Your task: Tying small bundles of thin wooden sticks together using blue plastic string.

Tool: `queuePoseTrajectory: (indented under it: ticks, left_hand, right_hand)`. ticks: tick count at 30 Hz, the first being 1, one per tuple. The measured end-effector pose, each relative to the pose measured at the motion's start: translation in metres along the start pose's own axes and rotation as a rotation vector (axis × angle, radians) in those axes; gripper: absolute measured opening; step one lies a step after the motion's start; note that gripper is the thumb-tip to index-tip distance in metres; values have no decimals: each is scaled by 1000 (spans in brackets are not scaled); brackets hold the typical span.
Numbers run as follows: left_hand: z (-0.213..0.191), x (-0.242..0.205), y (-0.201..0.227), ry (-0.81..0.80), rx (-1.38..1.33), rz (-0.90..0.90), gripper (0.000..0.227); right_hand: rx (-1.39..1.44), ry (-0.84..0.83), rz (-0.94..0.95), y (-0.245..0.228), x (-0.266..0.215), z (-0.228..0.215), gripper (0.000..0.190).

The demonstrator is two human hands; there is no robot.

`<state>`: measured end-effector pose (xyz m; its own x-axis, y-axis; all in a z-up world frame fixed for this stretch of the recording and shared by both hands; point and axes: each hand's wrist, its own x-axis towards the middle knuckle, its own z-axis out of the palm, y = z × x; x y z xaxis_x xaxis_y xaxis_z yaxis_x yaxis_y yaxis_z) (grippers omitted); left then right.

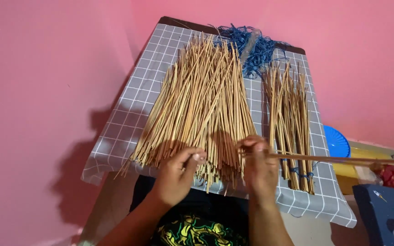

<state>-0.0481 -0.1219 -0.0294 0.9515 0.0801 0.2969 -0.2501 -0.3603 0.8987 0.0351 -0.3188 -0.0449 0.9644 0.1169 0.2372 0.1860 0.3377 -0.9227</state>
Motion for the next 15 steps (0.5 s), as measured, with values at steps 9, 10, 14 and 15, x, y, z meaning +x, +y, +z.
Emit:
queuePoseTrajectory:
  ticks: [9,10,14,15]
  left_hand:
    - [11,9,4,11,-541,83,22]
    - [10,9,7,-95,-539,75,22]
    - [20,7,7,-195,-672,-22,28]
    - [22,5,6,-210,-672,28,23]
  right_hand:
    - [131,-48,59,18,-26,3,25]
    - [69,-65,203,13,-36,10,25]
    - [-159,-400,95,17,-53,27,24]
    - [-215,-408,69,22,-55,24,17]
